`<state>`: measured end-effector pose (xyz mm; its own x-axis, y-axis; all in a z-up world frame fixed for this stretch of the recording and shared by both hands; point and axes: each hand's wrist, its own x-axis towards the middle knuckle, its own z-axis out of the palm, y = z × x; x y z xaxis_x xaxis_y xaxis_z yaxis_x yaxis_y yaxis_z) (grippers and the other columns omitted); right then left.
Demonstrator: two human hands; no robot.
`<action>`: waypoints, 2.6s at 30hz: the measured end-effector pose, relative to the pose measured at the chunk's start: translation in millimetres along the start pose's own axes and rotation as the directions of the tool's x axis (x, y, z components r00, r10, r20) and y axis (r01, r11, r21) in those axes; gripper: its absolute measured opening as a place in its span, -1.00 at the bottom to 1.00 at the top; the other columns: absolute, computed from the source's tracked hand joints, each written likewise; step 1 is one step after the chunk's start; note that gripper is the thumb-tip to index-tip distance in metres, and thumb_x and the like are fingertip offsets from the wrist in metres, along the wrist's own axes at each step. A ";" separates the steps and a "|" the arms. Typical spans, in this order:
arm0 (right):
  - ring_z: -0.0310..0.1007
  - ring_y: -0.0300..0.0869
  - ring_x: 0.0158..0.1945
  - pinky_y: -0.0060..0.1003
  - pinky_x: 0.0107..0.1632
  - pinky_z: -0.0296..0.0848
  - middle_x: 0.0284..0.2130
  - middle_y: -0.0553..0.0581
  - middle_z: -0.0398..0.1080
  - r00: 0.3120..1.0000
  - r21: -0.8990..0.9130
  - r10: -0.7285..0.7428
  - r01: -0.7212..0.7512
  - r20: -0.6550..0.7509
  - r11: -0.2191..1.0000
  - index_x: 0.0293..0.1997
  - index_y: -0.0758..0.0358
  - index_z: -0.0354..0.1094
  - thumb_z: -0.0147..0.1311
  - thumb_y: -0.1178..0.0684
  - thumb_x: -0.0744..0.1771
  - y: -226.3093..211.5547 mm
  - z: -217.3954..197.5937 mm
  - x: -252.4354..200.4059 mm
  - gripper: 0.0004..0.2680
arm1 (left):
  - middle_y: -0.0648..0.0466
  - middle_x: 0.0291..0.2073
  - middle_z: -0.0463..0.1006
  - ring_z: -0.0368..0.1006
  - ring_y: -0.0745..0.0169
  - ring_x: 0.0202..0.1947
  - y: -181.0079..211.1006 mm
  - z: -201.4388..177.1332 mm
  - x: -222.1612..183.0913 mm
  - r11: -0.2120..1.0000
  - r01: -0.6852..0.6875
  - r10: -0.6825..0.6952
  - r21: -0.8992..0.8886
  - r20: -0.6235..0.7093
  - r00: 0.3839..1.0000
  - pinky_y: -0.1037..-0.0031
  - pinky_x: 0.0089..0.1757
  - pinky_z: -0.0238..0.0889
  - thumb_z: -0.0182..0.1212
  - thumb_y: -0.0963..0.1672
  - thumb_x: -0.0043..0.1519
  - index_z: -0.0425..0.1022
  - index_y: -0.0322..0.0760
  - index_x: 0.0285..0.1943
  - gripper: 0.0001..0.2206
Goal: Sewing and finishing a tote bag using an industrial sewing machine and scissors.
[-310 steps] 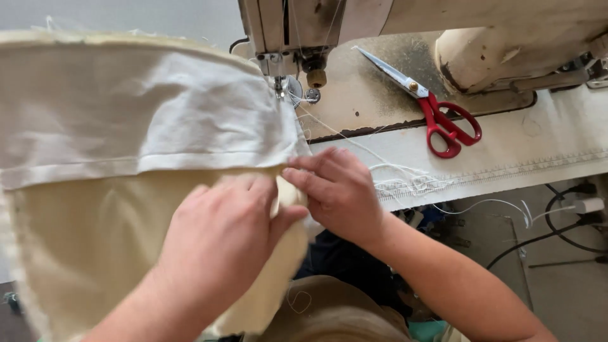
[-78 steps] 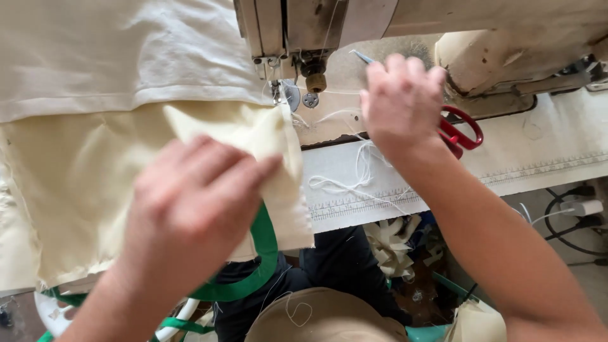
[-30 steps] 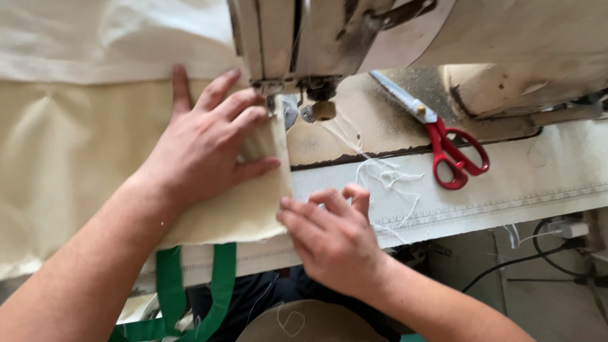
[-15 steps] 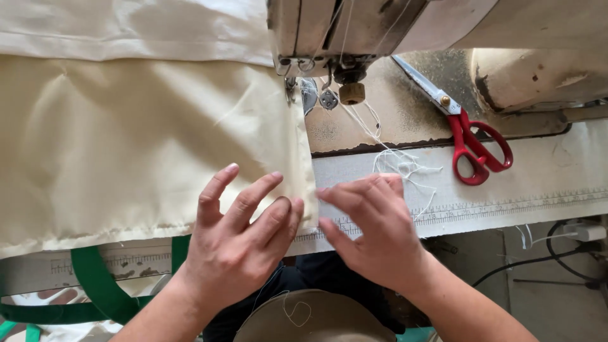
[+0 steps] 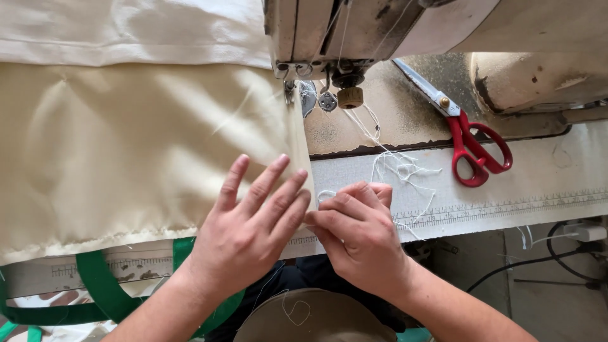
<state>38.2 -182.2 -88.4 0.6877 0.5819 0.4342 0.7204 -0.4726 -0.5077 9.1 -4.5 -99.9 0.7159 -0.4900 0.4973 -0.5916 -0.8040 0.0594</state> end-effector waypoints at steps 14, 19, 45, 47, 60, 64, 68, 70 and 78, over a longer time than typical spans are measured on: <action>0.21 -0.21 -0.36 -0.24 -0.22 -0.06 -0.47 -0.16 0.32 0.993 0.012 0.108 -0.107 -0.052 0.994 -0.40 0.08 0.38 0.11 0.14 0.23 -2.9 0.9 -10.1 -0.97 | -0.02 -0.14 0.51 0.35 -0.16 0.02 0.3 2.8 5.6 0.997 -0.050 0.046 -0.057 -0.069 0.997 -0.16 0.08 -0.13 -0.06 -0.21 0.21 0.48 -0.34 -0.15 -0.82; 0.20 -0.19 -0.35 -0.21 -0.22 -0.06 -0.48 -0.18 0.30 0.995 -0.061 0.102 -0.103 -0.023 0.993 -0.38 0.04 0.39 0.10 0.13 0.22 -3.8 3.9 -7.5 -0.96 | -0.02 -0.19 0.49 0.36 -0.11 -0.04 -3.9 4.2 5.8 0.994 -0.026 0.024 -0.106 -0.026 0.999 -0.20 0.05 -0.10 -0.03 -0.19 0.18 0.47 -0.32 -0.20 -0.85; 0.22 -0.25 -0.38 -0.23 -0.20 -0.08 -0.47 -0.19 0.33 0.996 -0.065 0.087 -0.087 0.000 0.994 -0.39 -0.03 0.42 0.20 0.07 0.20 46.5 15.1 56.9 -0.94 | 0.04 -0.25 0.46 0.38 -0.05 -0.07 -75.4 20.6 38.5 0.986 -0.138 0.128 -0.090 -0.113 0.985 -0.14 0.10 -0.15 0.11 -0.18 0.19 0.48 -0.28 -0.25 -0.93; 0.25 -0.30 -0.42 -0.25 -0.18 -0.06 -0.45 -0.22 0.35 0.994 -0.038 0.113 -0.113 0.001 0.993 -0.39 -0.05 0.41 0.17 0.07 0.22 51.9 10.9 57.9 -0.95 | 0.03 -0.33 0.42 0.40 -0.04 -0.11 -76.8 14.3 42.8 0.975 -0.208 0.193 -0.074 -0.170 0.966 -0.06 0.11 -0.10 0.11 -0.22 0.21 0.48 -0.31 -0.32 -0.94; 0.30 -0.26 -0.33 -0.26 -0.18 -0.01 -0.35 -0.08 0.32 0.997 -0.062 -0.055 0.058 0.046 0.996 -0.27 0.06 0.35 0.08 0.07 0.26 57.4 9.1 63.5 -0.95 | 0.12 -0.40 0.39 0.38 0.12 -0.21 -84.0 16.2 45.2 0.965 -0.204 0.161 -0.163 -0.247 0.956 0.14 0.01 0.06 0.04 -0.24 0.20 0.40 -0.28 -0.42 -0.87; 0.31 -0.26 -0.38 -0.29 -0.14 0.01 -0.37 -0.10 0.31 0.997 -0.082 -0.041 0.046 0.063 0.996 -0.35 0.07 0.30 -0.03 0.13 0.29 58.5 13.9 62.9 -0.96 | 0.11 -0.36 0.45 0.40 0.13 -0.15 -83.5 15.7 44.9 0.983 -0.180 0.170 -0.045 -0.170 0.971 0.15 0.02 0.04 -0.03 -0.21 0.24 0.40 -0.22 -0.23 -0.91; 0.33 -0.20 -0.27 -0.36 -0.10 0.16 -0.38 -0.05 0.28 0.994 0.010 -0.054 0.054 0.097 0.999 -0.34 0.13 0.30 -0.05 0.18 0.29 58.7 14.6 66.4 -0.95 | 0.05 -0.32 0.41 0.38 0.06 -0.09 -88.3 17.6 45.9 0.960 -0.258 0.234 -0.110 -0.197 0.952 0.18 0.00 0.13 -0.04 -0.24 0.21 0.40 -0.25 -0.36 -0.87; 0.34 -0.20 -0.26 -0.34 -0.04 0.13 -0.37 -0.05 0.29 0.992 -0.016 -0.041 0.043 0.116 0.999 -0.33 0.11 0.31 -0.06 0.21 0.27 58.0 14.5 66.6 -0.93 | -0.01 -0.28 0.40 0.37 -0.02 -0.05 -90.7 20.9 45.0 0.945 -0.271 0.249 -0.180 -0.139 0.959 0.11 0.02 0.14 -0.14 -0.24 0.21 0.39 -0.29 -0.29 -0.85; 0.32 -0.19 -0.25 -0.33 -0.10 0.12 -0.41 -0.09 0.27 0.990 -0.065 -0.071 0.079 0.119 0.995 -0.36 0.09 0.31 -0.04 0.20 0.27 59.1 17.4 66.5 -0.93 | 0.02 -0.32 0.41 0.37 0.01 -0.10 -98.7 28.8 44.1 0.913 -0.254 0.228 -0.320 -0.116 0.967 0.08 -0.02 0.14 -0.01 -0.20 0.18 0.42 -0.28 -0.37 -0.90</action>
<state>124.9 -159.9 -102.5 0.6194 0.6887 0.3769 0.7766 -0.4671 -0.4228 109.7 43.5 -108.7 0.5142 -0.6177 0.5950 -0.8403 -0.5017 0.2053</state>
